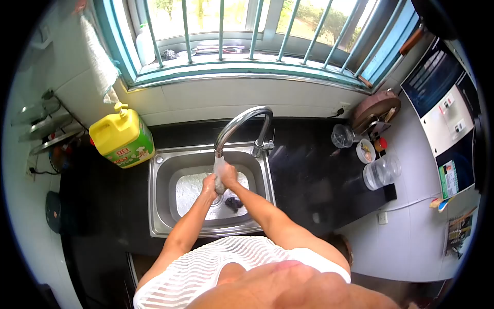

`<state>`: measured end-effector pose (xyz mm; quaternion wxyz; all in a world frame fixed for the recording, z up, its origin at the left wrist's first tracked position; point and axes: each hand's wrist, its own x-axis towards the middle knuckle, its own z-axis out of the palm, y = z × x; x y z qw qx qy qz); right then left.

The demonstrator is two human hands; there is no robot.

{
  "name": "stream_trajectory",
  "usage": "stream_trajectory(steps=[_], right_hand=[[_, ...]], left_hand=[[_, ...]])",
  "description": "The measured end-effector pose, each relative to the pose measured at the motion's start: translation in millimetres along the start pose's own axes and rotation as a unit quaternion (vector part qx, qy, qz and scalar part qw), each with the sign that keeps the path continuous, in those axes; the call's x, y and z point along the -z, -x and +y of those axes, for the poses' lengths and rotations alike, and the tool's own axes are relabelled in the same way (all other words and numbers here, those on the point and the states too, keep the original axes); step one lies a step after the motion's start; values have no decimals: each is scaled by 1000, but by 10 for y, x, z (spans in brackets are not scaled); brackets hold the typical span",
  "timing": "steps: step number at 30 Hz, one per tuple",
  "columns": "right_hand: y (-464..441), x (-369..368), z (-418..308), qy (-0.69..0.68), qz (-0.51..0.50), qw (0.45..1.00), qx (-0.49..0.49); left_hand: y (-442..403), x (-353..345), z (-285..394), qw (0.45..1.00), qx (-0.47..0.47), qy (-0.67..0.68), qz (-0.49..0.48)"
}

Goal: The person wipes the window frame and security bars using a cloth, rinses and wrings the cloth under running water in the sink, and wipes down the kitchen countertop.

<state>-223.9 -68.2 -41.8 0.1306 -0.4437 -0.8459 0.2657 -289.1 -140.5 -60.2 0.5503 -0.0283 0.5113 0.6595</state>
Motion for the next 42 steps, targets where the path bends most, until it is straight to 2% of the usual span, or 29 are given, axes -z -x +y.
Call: stream_trajectory(steps=[2, 3, 4, 5, 7, 8, 9, 10, 11, 12, 13, 15, 16, 17, 18, 19, 21, 22, 23, 24, 25, 27, 29, 31, 35, 38, 40, 41, 42], right_hand=[[-12, 0, 79, -32, 3, 998, -56], [-22, 4, 108, -114, 4, 992, -58], [-69, 31, 146, -192, 9, 980, -58], [-123, 54, 138, -189, 13, 980, -62], [-143, 72, 56, -271, -59, 960, 30], [-63, 185, -2, -349, -107, 929, 58], [-42, 219, -6, -348, -108, 930, 56], [-42, 245, -5, -324, -151, 931, 72], [-55, 292, -13, -301, -192, 930, 89], [-65, 471, -84, -205, -211, 947, 128], [-34, 519, -19, -205, -211, 947, 127], [-4, 573, 105, -398, -230, 886, 51], [-84, 380, 345, -329, -269, 898, 110], [-42, 432, 370, -328, -270, 899, 109], [19, 521, 414, -150, -317, 927, 134], [67, 608, 450, 34, -351, 923, 154], [104, 439, 643, -48, -352, 929, 104], [119, 354, 687, -302, -284, 910, -30], [108, 269, 731, -529, -192, 811, -159], [71, 123, 721, -690, -116, 701, -135], [1, -50, 679, -656, -32, 743, -129], [69, 1, 285, -461, 8, 881, -106], [155, -70, 48, -393, -10, 919, 37], [179, -156, -87, -221, 19, 961, 165], [296, -233, -391, -229, 1, 958, 174], [228, -306, -410, -207, -52, 970, 117], [70, -360, -373, -56, -62, 981, 174], [106, 7, -531, -121, -93, 986, 63], [-118, -706, -117, -196, 26, 977, 81]], left_hand=[[63, 33, 16, 997, -35, -57, -42], [57, 115, 20, 996, -30, -64, -45], [47, 212, 54, 985, -62, -154, -50], [25, 246, 64, 965, -95, -239, -54], [182, 191, 167, 982, -52, -174, -48], [131, 247, 196, 926, -145, -348, -34], [72, 335, 215, 830, -232, -507, -18], [-208, 505, 71, 788, -338, -511, -64], [-187, 497, 136, 789, -336, -511, -65], [-128, 430, 282, 849, -217, -467, -117], [-48, 361, 399, 891, -93, -412, -166], [52, 299, 494, 887, -145, -417, -135], [67, 300, 533, 881, -181, -420, -121], [90, 289, 564, 874, -218, -421, -107], [159, 242, 607, 893, -197, -393, -101], [245, 187, 628, 893, -197, -392, -103], [411, 106, 640, 974, -92, -167, -126], [372, 167, 566, 982, -74, -75, -155], [307, 177, 482, 981, -77, -77, -158], [258, 171, 387, 988, -53, -18, -147], [209, 175, 297, 990, -28, 41, -133], [121, 130, 236, 994, -5, 32, -107], [-122, 143, 151, 996, 33, 64, -44], [-615, 436, -55, 996, 52, 74, -26], [-674, 496, -141, 992, 49, 113, -26], [-614, 404, -151, 989, 29, 138, -43], [-468, 271, -121, 986, 7, 159, -54], [-393, 202, -96, 985, -6, 162, -56], [-290, 137, -61, 988, -8, 144, -48]])
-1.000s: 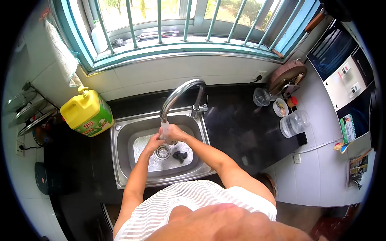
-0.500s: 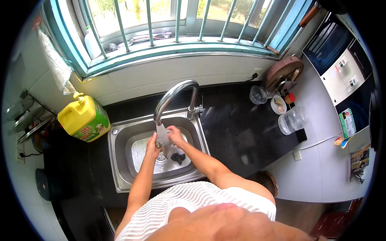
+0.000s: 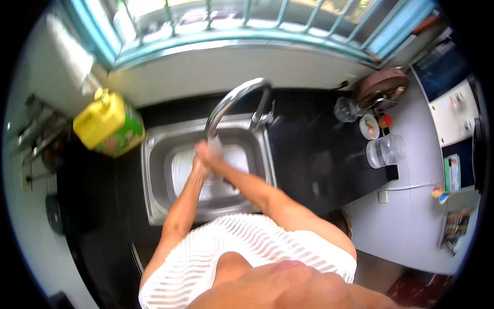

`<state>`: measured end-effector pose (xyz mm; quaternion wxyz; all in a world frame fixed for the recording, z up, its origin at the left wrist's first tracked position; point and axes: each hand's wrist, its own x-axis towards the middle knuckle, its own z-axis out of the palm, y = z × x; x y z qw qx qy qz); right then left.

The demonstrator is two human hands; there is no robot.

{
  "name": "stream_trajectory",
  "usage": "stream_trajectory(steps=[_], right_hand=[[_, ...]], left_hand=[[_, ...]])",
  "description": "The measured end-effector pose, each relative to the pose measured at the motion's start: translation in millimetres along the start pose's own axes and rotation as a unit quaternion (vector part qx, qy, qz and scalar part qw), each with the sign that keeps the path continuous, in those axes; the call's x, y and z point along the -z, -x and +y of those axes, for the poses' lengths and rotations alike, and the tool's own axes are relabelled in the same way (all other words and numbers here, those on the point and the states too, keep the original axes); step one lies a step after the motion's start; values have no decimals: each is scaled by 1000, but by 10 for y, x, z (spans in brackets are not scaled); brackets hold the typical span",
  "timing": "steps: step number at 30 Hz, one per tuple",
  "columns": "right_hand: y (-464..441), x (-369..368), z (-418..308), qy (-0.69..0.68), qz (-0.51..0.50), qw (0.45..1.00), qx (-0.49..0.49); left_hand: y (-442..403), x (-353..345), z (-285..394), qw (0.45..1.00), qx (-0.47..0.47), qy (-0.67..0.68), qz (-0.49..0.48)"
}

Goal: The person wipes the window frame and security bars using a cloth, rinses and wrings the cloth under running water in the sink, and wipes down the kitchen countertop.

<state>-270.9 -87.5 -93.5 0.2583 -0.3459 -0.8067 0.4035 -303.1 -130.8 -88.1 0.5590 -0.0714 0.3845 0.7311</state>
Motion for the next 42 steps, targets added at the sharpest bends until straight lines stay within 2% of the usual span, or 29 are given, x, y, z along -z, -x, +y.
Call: stream_trajectory(steps=[1, 2, 3, 4, 5, 6, 7, 9, 11, 12, 13, 15, 16, 17, 19, 20, 21, 23, 25, 27, 28, 31, 32, 33, 35, 37, 39, 40, 42], right_hand=[[-67, 315, -159, 153, -36, 987, 15], [-148, 334, 11, 34, -51, 989, -131], [-165, 343, 279, 119, -52, 990, -52], [-179, 396, 332, 120, -27, 991, -54], [-179, 508, 245, 145, -37, 987, -52], [-205, 572, 174, 182, -57, 979, -75], [-250, 499, 429, 22, -68, 997, -42], [-307, 799, 32, -81, -214, 969, -98], [-252, 872, -168, -50, -273, 957, -89], [-214, 879, -120, -69, -298, 952, 33], [-205, 914, -62, -71, -301, 951, 30], [-232, 1048, -145, 3, -295, 955, -41], [-227, 1025, -105, 25, -199, 980, -5], [-216, 1012, -116, 24, -198, 980, -4], [-124, 962, -203, -134, -121, 979, -90], [-71, 933, -296, -60, -134, 986, -74], [-13, 670, 60, -31, -110, 993, -39], [178, 577, -21, 21, -172, 984, -45], [371, 488, -142, 148, -158, 976, 31], [493, 502, -267, 72, -138, 988, -3], [532, 524, -301, -10, -117, 992, -39], [610, 534, -309, -88, -188, 977, -46], [674, 486, -378, -104, -137, 985, 17], [634, 526, -470, -102, -134, 986, 19], [534, 605, -611, -20, -142, 988, -55], [441, 459, -455, -35, -127, 990, -44], [300, 353, -368, 84, -38, 996, 9], [232, 294, -233, 79, -44, 996, 14], [130, 170, 253, 249, -13, 944, 214]], left_hand=[[82, -53, 17, 999, -1, -37, 13], [174, -63, 37, 992, 15, -124, 27], [264, -74, 57, 976, 33, -210, 38], [310, -120, 65, 973, 42, -222, 53], [218, 50, 54, 952, -5, -305, 1], [58, 175, 52, 925, 10, -378, 36], [167, 34, 138, 917, -36, -396, 13], [135, -18, 315, 962, 58, -262, -44], [207, -165, 449, 978, 89, -179, -60], [145, -105, 470, 980, 87, -162, -71], [87, -45, 482, 982, 86, -145, -82], [158, -25, 449, 985, 49, -164, -30], [177, -36, 445, 983, 7, -184, 16], [232, -40, 424, 983, 5, -185, 16], [336, 4, 335, 979, 34, -122, 161], [292, 50, 191, 971, 90, -96, 200], [315, 37, 108, 971, 90, -97, 199], [344, 1, 6, 976, 195, 75, 61], [98, 237, -133, 976, 185, 113, 4], [-191, 586, -328, 968, 229, 90, -55], [-270, 621, -404, 979, 179, 43, -88], [-189, 567, -447, 983, 156, 49, -82], [-167, 554, -444, 983, 156, 56, -75], [-168, 563, -436, 984, 154, 59, -71], [-180, 561, -423, 985, 151, 62, -62], [-228, 563, -360, 986, 149, 55, -46], [-198, 515, -282, 989, 142, 42, -20], [-169, 495, -250, 990, 140, 32, -9], [-38, 420, -213, 990, 139, 8, 11]])
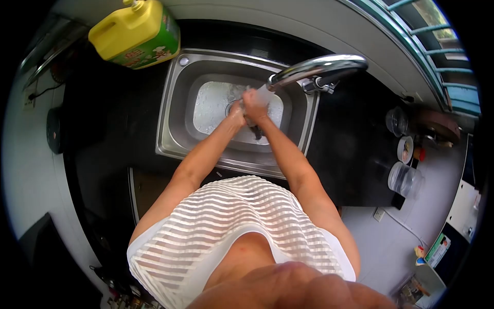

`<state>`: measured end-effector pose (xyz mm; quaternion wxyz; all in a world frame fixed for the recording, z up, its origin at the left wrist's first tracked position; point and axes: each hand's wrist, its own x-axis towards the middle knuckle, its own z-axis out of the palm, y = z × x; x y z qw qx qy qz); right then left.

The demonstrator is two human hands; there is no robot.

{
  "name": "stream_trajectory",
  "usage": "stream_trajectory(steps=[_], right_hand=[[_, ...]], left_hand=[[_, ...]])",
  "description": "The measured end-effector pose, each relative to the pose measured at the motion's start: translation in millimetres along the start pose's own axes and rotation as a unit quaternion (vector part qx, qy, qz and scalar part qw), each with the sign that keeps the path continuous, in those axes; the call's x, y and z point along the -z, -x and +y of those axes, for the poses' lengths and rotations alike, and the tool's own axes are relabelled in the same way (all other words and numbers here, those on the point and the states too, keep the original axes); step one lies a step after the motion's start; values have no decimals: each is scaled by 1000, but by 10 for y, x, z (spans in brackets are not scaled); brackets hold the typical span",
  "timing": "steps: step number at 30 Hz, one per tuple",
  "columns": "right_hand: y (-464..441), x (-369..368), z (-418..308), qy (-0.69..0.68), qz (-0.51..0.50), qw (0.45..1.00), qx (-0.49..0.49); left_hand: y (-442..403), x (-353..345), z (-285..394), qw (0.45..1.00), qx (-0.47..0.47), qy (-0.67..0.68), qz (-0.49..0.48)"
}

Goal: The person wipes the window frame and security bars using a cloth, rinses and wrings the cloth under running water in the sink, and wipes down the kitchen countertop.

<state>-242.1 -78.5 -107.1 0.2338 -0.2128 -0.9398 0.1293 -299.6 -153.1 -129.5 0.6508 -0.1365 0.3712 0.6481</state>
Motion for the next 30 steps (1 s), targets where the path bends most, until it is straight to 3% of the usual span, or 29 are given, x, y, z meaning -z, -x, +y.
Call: stream_trajectory(steps=[1, 4, 5, 6, 7, 8, 9, 10, 11, 12, 13, 15, 17, 18, 19, 21, 23, 25, 26, 27, 29, 30], right_hand=[[-9, -58, 68, -305, 27, 881, -361], [-2, -79, 374, -88, -142, 941, -293], [95, -73, 409, -187, -65, 931, -307], [85, 39, 340, -185, -73, 934, -296], [26, 160, 291, -253, -52, 918, -300], [-20, 280, 221, -321, -35, 898, -299], [-14, 322, 182, -355, -104, 892, -258], [38, 234, 145, -387, -148, 870, -267], [102, 141, 118, -415, -193, 845, -277], [79, 287, -63, -463, -225, 808, -286], [56, 465, -278, -452, -225, 816, -281], [22, 687, -279, -462, -253, 814, -245], [93, 679, -98, -529, -140, 788, -281], [96, 671, 13, -474, -125, 838, -238], [101, 624, 13, -477, -131, 838, -230], [82, 519, 40, -654, -31, 640, -401], [86, 485, 76, -681, -22, 611, -403], [41, 654, -6, -706, -78, 578, -401], [59, 592, 44, -689, -71, 619, -372], [78, 555, 65, -691, -78, 619, -365], [64, 473, 97, -682, -21, 630, -372], [17, 464, 122, -678, 0, 636, -370]], left_hand=[[85, -48, -2, 1000, -1, -27, -1], [222, -159, -15, 997, -44, -57, 29], [211, -168, -38, 994, -84, -28, 60], [216, -2, 12, 985, -132, -110, 8], [181, 101, 43, 984, -147, -97, 8], [235, 119, 92, 994, -45, -43, 90], [286, 133, 153, 985, 53, 16, 166], [235, 227, 69, 991, 82, 25, 101], [266, 50, 20, 978, 74, 99, 166], [298, -50, 9, 980, 59, 146, 125], [103, 62, -122, 978, 26, 183, 94], [-132, 206, -161, 993, -49, 57, 89], [13, -66, -105, 990, -88, 7, 108], [235, -323, -12, 985, -81, 90, 124], [364, -484, 25, 973, -74, 168, 137], [399, -564, -25, 976, -8, 217, -10], [573, -700, 12, 976, -22, 215, -29], [634, -752, 59, 983, -178, 16, -34], [653, -755, 89, 985, -151, -79, 27], [630, -746, 66, 984, -160, -76, 31], [541, -727, 6, 908, -200, -335, 153], [522, -699, -21, 909, -220, -312, 165]])
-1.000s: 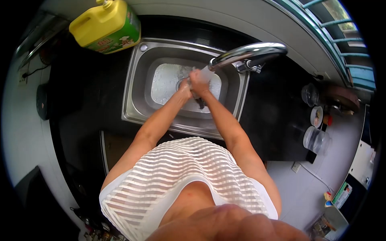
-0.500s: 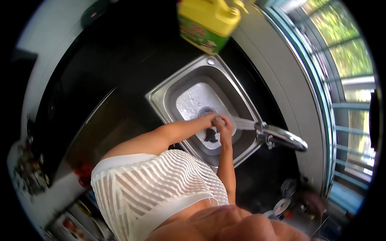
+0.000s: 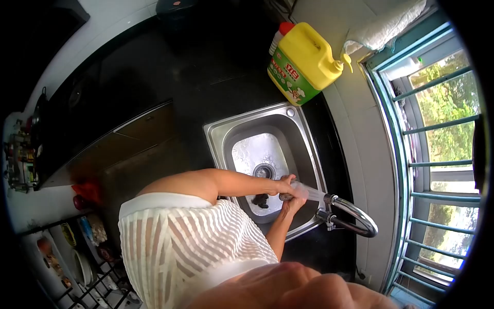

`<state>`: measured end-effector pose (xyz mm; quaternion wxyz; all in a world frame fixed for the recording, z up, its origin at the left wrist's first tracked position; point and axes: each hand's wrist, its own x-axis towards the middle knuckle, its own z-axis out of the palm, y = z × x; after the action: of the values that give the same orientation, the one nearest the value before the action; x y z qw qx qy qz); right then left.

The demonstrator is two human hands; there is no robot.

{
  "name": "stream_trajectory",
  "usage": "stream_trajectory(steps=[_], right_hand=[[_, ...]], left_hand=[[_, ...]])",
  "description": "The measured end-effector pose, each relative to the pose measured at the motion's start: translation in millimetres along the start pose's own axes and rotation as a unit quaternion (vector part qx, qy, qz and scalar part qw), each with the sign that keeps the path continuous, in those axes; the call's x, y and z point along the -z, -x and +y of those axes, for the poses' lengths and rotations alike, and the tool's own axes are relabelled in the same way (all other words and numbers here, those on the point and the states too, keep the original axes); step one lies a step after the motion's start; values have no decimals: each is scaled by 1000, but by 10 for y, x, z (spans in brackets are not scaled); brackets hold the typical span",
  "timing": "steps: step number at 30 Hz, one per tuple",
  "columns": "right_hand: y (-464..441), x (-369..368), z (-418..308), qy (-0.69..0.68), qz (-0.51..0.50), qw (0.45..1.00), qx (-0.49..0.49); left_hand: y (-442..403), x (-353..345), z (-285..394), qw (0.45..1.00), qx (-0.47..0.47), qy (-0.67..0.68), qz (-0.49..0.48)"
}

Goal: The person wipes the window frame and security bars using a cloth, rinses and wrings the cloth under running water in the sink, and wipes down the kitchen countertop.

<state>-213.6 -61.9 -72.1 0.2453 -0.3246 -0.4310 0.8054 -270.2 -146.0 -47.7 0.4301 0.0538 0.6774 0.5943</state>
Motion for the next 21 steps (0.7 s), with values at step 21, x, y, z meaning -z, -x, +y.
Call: stream_trajectory(steps=[21], right_hand=[[-275, -19, -6, 534, -45, 838, 104]], left_hand=[[-356, -62, -367, 899, -286, -319, -89]])
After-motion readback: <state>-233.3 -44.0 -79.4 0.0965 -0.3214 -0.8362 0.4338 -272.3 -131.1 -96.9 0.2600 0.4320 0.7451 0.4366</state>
